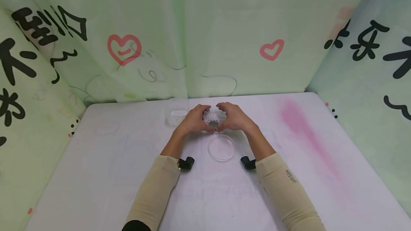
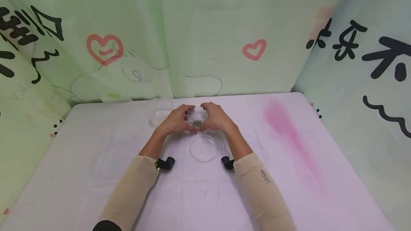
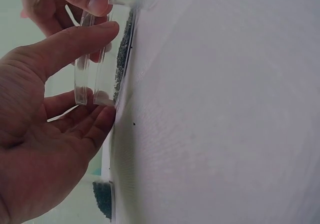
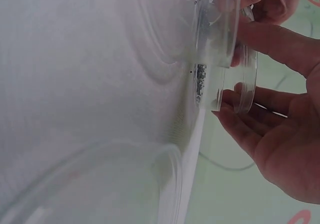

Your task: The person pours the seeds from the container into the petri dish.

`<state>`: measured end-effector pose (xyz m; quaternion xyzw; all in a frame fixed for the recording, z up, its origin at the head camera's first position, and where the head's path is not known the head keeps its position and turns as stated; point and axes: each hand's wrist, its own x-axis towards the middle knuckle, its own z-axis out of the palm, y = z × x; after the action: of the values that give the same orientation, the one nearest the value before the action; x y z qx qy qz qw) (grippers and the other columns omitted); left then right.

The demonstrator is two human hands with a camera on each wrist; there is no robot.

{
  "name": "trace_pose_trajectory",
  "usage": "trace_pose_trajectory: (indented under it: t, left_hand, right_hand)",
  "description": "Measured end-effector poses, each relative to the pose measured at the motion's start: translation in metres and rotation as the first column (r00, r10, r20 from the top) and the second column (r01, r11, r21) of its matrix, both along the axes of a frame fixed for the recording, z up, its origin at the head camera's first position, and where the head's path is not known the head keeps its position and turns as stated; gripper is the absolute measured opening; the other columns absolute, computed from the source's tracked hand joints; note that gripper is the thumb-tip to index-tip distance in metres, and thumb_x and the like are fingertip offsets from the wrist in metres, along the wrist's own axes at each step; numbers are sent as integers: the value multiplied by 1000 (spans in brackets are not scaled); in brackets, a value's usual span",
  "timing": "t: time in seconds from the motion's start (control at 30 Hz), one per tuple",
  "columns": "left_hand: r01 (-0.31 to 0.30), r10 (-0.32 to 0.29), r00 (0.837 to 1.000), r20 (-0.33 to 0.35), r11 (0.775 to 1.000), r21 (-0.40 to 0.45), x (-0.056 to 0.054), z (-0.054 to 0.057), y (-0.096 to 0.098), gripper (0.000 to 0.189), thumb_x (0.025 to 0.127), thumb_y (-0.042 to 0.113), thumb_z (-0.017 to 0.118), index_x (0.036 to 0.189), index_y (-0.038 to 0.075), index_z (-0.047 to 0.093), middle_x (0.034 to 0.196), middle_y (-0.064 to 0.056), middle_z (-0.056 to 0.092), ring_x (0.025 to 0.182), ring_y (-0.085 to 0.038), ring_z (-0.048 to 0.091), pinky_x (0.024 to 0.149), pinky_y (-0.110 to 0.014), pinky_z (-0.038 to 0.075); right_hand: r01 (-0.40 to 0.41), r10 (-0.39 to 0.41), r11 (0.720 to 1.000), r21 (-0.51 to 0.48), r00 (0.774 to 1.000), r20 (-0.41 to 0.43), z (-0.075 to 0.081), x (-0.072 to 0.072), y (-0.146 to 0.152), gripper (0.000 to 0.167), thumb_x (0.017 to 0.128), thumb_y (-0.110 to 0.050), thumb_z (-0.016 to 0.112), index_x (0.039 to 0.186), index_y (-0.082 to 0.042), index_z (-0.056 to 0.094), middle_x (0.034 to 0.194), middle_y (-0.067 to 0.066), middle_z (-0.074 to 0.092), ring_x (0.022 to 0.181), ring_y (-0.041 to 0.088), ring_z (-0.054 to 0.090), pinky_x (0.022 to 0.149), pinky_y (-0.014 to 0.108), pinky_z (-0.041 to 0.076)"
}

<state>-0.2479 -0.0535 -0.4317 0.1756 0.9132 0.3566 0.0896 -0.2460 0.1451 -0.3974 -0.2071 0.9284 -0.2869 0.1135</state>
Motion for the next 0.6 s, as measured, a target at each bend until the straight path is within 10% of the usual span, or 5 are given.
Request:
trace_pose_trajectory:
  t: [0.6]
  left_hand:
    - [-61,62,998,10,997,-51,1,0,5,94,71,23,96,151,3,51,152,-18,47,142,-36,48,122,-45,39]
  right_hand:
    - [35,-38,996,85,999,31,-2,-1,-5,95,72,-12,92,153,3,45,154,26,50,144,44,47,119,56,40]
